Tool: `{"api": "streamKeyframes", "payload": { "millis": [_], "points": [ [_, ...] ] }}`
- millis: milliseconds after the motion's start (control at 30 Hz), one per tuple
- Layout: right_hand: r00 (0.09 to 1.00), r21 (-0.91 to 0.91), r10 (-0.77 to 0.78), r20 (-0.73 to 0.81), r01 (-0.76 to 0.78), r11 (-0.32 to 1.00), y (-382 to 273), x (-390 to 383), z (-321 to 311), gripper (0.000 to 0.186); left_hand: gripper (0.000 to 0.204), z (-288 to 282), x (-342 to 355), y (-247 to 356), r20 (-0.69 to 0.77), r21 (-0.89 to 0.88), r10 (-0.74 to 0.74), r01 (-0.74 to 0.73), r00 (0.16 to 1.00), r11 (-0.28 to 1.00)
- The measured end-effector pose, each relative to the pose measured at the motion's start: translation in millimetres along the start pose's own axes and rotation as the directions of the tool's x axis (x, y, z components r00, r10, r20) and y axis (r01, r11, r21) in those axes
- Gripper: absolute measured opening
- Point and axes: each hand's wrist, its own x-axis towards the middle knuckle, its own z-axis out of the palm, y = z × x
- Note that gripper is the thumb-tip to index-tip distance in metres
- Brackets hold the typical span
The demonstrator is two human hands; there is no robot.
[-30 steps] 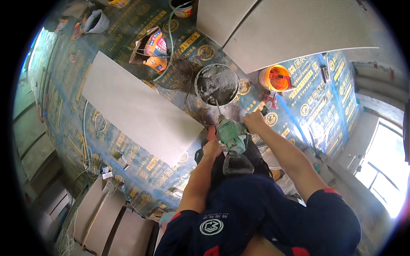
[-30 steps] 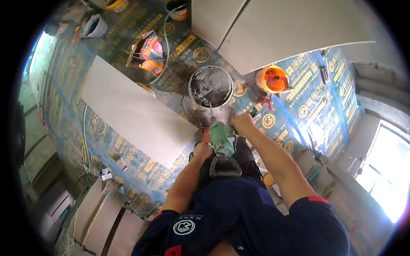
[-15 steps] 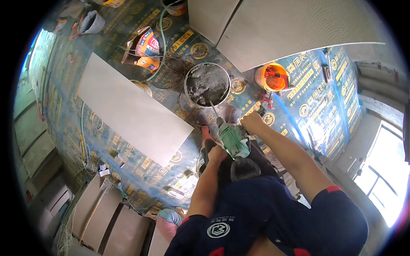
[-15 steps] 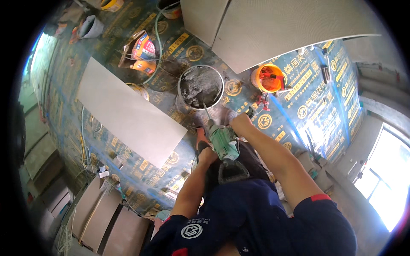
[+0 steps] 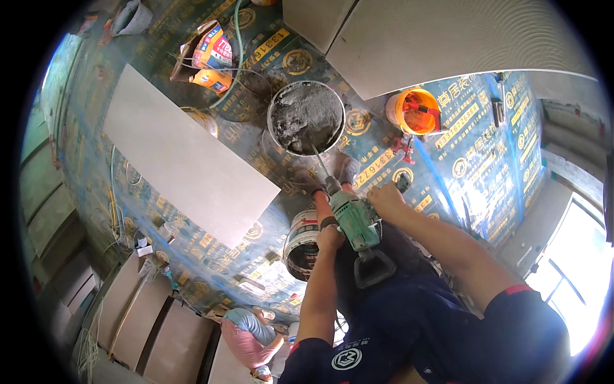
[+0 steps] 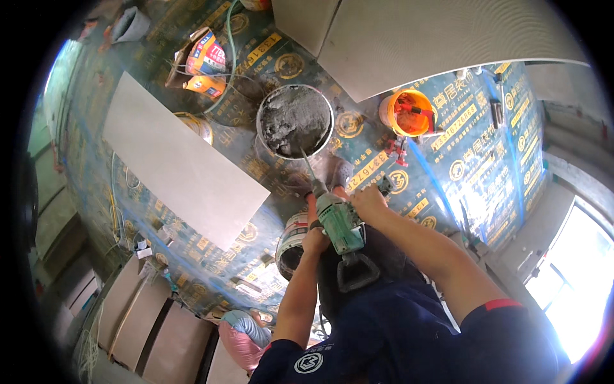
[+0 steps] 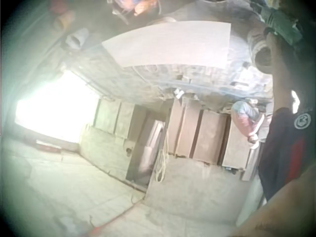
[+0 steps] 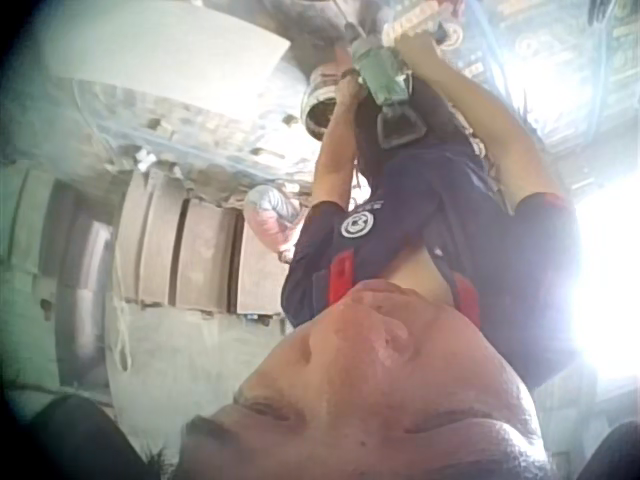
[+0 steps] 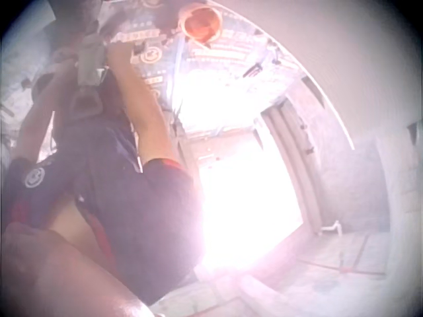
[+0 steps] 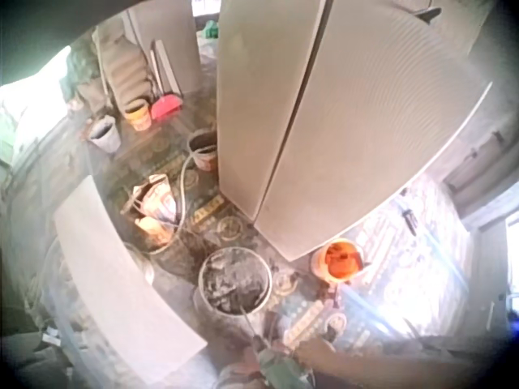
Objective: The person applies mortar to the back of a tile with a trowel, presses the tile onto a wall corner, and checks its alignment with a square tool before mixing more mortar in a bucket with a power mixer.
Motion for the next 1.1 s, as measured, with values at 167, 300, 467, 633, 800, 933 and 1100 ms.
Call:
{"api": "streamKeyframes", "payload": {
  "millis": [167,300,467,633,800,933,1100],
  "points": [
    [1.0,-0.008,0.0,-0.022,-0.001,1.0,-12.6,10.2,-10.7,0.012,0.042,11.5,4.3,-3.4,0.021,-0.069,0.024,-0.023,0.999,0.997],
    [0.984,0.035,-0.019,0.174,0.013,0.999,-9.4,16.6,-21.1,0.011,0.04,13.2,5.2,-1.7,-0.048,-0.113,0.079,-0.084,0.996,0.99],
    [0.988,0.024,0.023,0.151,-0.027,0.999,-12.3,9.9,-15.0,0.012,0.038,14.6,5.8,-7.1,-0.079,-0.131,0.092,-0.101,0.993,0.986],
    [0.992,0.035,0.034,0.12,-0.038,0.999,-25.9,8.1,-12.9,0.013,0.042,5.2,2.3,-15.8,-0.044,-0.077,0.084,-0.087,0.996,0.993],
    [0.992,0.082,0.067,0.106,-0.075,0.994,-33.5,2.9,-26.3,0.017,0.042,-22.4,-22.1,-10.0,-0.073,-0.159,0.12,-0.13,0.99,0.979],
    [0.998,0.106,0.047,-0.031,-0.043,0.993,-42.5,-3.3,-39.4,0.014,0.035,-42.6,-41.1,-14.8,-0.075,-0.147,0.113,-0.124,0.991,0.981],
    [0.999,-0.011,-0.037,0.036,0.037,0.999,-46.5,-4.3,-75.3,0.018,0.03,-53.4,-52.8,-18.4,-0.061,-0.073,0.074,-0.078,0.995,0.994]
  ]
}}
